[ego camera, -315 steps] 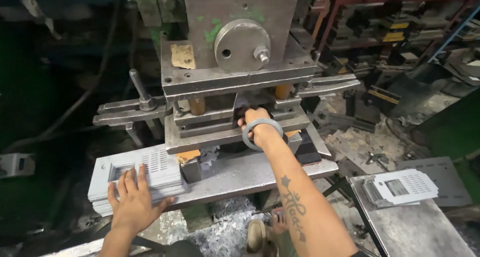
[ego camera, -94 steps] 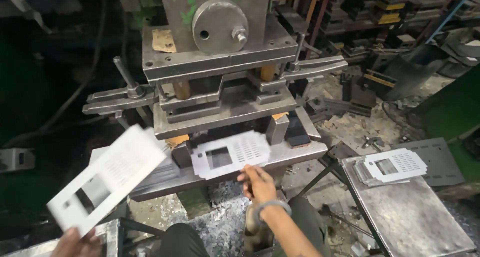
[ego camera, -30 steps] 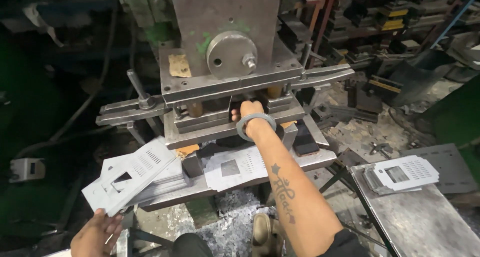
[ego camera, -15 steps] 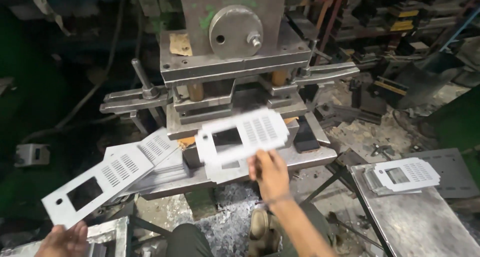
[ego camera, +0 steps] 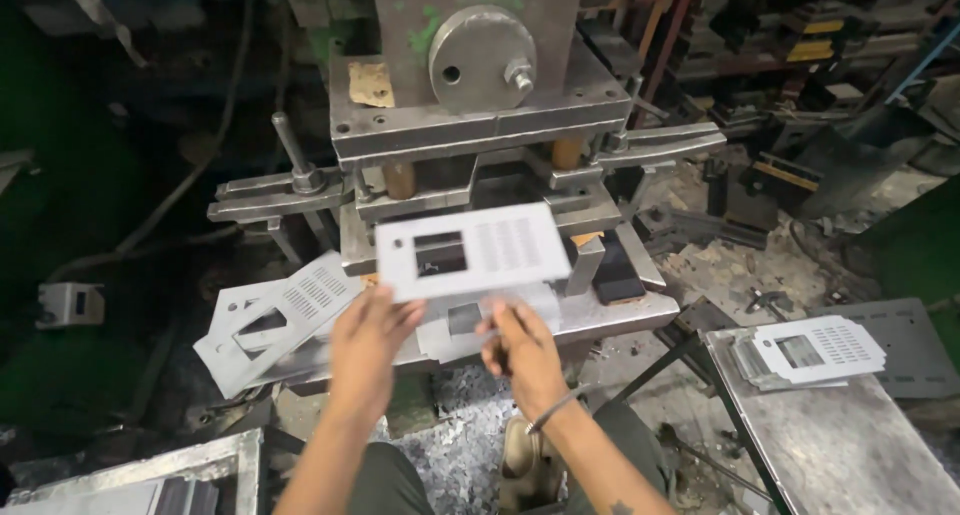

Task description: Placing metal plates into a stamping press to punch shapes and then removing the processed parts.

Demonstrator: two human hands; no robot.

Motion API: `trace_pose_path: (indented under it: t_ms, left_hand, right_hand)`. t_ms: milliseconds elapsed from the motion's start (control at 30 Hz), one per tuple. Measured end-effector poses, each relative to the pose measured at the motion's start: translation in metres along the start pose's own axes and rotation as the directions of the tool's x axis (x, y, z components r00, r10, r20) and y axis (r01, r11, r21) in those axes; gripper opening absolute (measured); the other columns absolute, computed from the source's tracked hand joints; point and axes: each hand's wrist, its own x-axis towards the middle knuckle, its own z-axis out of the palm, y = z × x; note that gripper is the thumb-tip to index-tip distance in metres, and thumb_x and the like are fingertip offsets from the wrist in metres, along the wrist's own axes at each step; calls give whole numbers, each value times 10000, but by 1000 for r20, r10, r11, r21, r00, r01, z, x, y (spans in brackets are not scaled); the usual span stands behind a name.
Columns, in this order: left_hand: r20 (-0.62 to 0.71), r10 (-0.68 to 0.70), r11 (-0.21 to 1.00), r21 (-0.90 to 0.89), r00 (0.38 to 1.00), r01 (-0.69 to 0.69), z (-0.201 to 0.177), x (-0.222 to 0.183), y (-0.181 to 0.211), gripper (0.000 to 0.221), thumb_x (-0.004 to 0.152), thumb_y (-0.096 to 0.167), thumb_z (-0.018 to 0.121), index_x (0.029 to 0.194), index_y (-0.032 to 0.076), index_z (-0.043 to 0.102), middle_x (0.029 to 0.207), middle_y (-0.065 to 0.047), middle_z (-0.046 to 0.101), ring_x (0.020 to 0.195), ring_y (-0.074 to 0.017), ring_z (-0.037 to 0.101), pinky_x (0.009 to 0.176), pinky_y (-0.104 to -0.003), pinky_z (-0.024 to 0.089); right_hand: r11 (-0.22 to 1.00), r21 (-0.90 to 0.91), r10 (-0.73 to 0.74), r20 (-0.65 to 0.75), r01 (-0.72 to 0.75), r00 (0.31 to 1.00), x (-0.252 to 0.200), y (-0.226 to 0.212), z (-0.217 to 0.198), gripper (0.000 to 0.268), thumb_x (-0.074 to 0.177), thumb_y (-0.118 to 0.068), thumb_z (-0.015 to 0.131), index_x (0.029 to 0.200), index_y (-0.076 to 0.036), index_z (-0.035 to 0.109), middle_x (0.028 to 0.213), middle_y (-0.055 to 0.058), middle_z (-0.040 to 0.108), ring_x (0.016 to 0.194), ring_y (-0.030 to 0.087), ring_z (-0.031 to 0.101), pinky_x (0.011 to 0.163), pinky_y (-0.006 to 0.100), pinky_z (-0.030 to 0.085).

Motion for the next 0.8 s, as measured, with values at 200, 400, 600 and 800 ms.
trace_pose_path:
  t_ms: [200, 400, 600, 800]
  left_hand:
    - [109, -40, 932, -353, 993, 76, 44, 30, -8, 415, 1035, 210, 534, 1274, -129, 512, 1281, -234, 650, 1222, -276, 662, 1112, -381, 521]
    - [121, -75, 996, -45, 990, 81, -8, 2, 8, 381, 992, 165, 523, 1303, -53, 539, 1326, -238, 654, 1194, -292, 692, 1063, -394, 539]
    - [-34, 208, 638, 762, 977, -109, -91, 14, 17, 355, 1010, 216, 568, 1274, 10, 688, 1187, -174, 779, 1049, -365, 718, 903, -464, 567]
    - [205, 161, -406, 906, 965, -125, -152, 35, -10, 852, 846, 425, 659, 1493, -20, 327, 1577, -228, 317, 1481, -373, 293, 1181, -520, 252]
  right_hand:
    - [998, 53, -44, -11, 45, 999, 81, -54, 31, 308, 1036, -359, 470, 1192, -110, 562, 915, 66, 706, 575, 143, 625, 452, 258, 431]
    - [921, -389, -7, -55, -15, 998, 185, -84, 34, 271, 1039, -271, 403, 1128, -29, 487, 769, 128, 713, 470, 218, 612, 368, 359, 385]
    - [667, -744, -128, -56, 44, 990, 183, -99, 28, 267, 932, -121, 502, 918, 80, 677, 743, 128, 769, 522, 193, 681, 464, 304, 510]
    - [970, 107, 235, -214, -217, 948, 205, -99, 16, 175, 892, -15, 383, 954, 34, 540, 761, 165, 645, 511, 185, 502, 424, 321, 357]
